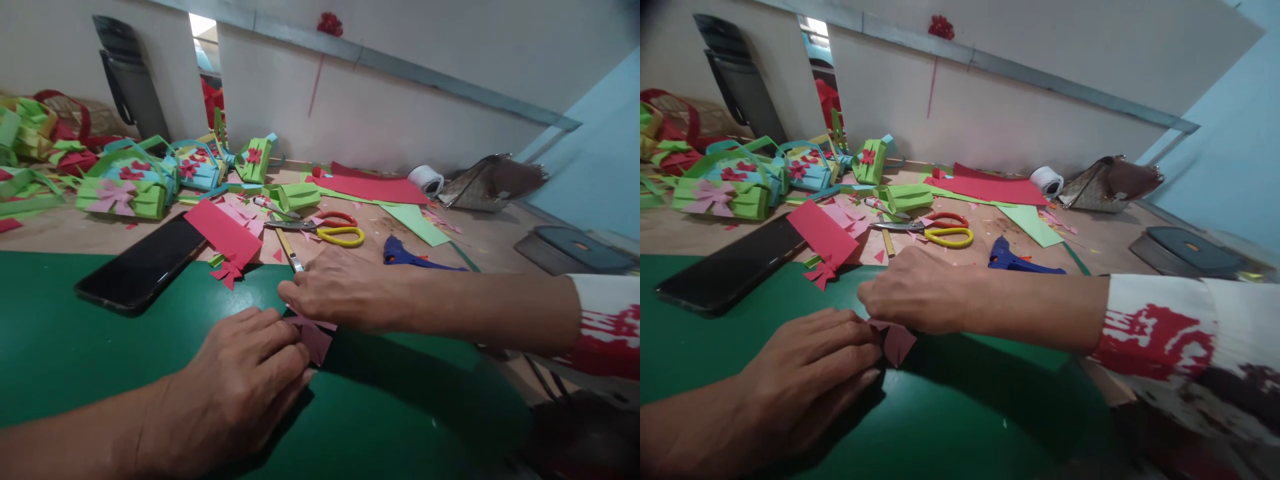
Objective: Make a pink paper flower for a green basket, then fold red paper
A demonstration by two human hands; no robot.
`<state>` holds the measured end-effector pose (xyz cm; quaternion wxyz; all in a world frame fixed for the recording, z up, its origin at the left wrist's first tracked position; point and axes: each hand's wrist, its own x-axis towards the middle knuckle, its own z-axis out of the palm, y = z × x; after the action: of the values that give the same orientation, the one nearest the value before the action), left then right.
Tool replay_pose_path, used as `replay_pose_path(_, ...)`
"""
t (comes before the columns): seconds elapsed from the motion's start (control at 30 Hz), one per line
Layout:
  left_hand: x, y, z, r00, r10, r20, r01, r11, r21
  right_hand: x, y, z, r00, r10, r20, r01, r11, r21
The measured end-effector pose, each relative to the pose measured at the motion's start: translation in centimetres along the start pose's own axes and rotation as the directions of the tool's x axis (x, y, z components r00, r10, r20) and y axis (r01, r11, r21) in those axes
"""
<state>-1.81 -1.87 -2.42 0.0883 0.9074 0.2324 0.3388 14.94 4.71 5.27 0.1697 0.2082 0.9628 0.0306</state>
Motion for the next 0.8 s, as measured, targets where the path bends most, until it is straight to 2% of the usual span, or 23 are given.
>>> replay_pose_path(0.1,0.1,-0.1,-0.1,0.997,-0.074,0.001,0.073,0.995,0.063,-0.2,0.6,0.3,0.977,-0.196,-0.081,0.177,0.964,-0.196)
replay_pose_path(0.17,0.3,-0.2,-0.1,0.994,-0.105,0.028,0.102,0.991,0.092,-0.3,0.8,0.5,0.959,-0.263,-0.104,0.223,0.930,-0.294)
replay_pose_path(0.3,0.6,-0.3,-0.2,0.991,-0.115,0.070,0.106,0.987,0.124,-0.6,0.9,0.8,0.943,-0.290,-0.164,0.211,0.901,-0.380)
replay_pose_path(0.43,0.6,-0.3,0.0,0.990,-0.110,0.085,0.096,0.984,0.152,-0.6,0.9,1.1,0.937,-0.309,-0.165,0.232,0.901,-0.368)
replay_pose_path(0.53,0.6,-0.2,0.1,0.991,-0.104,0.089,0.089,0.983,0.159,-0.8,1.1,1.1,0.969,-0.196,-0.149,0.167,0.968,-0.186)
replay_pose_path(0.63,0.6,-0.1,0.0,0.988,-0.105,0.109,0.088,0.984,0.153,-1.5,1.6,0.5,0.987,-0.015,-0.157,0.018,1.000,0.020)
replay_pose_path(0.67,0.6,-0.1,0.0,0.988,-0.106,0.113,0.088,0.984,0.153,-2.0,1.8,0.4,0.979,0.061,-0.192,-0.047,0.996,0.072)
replay_pose_path(0.73,0.6,-0.1,-0.1,0.986,-0.108,0.125,0.088,0.983,0.159,-3.2,2.1,0.4,0.932,0.227,-0.282,-0.180,0.966,0.185)
replay_pose_path(0.8,0.7,-0.1,-0.2,0.985,-0.108,0.130,0.086,0.983,0.165,-4.7,1.9,1.1,0.892,0.281,-0.354,-0.195,0.946,0.260)
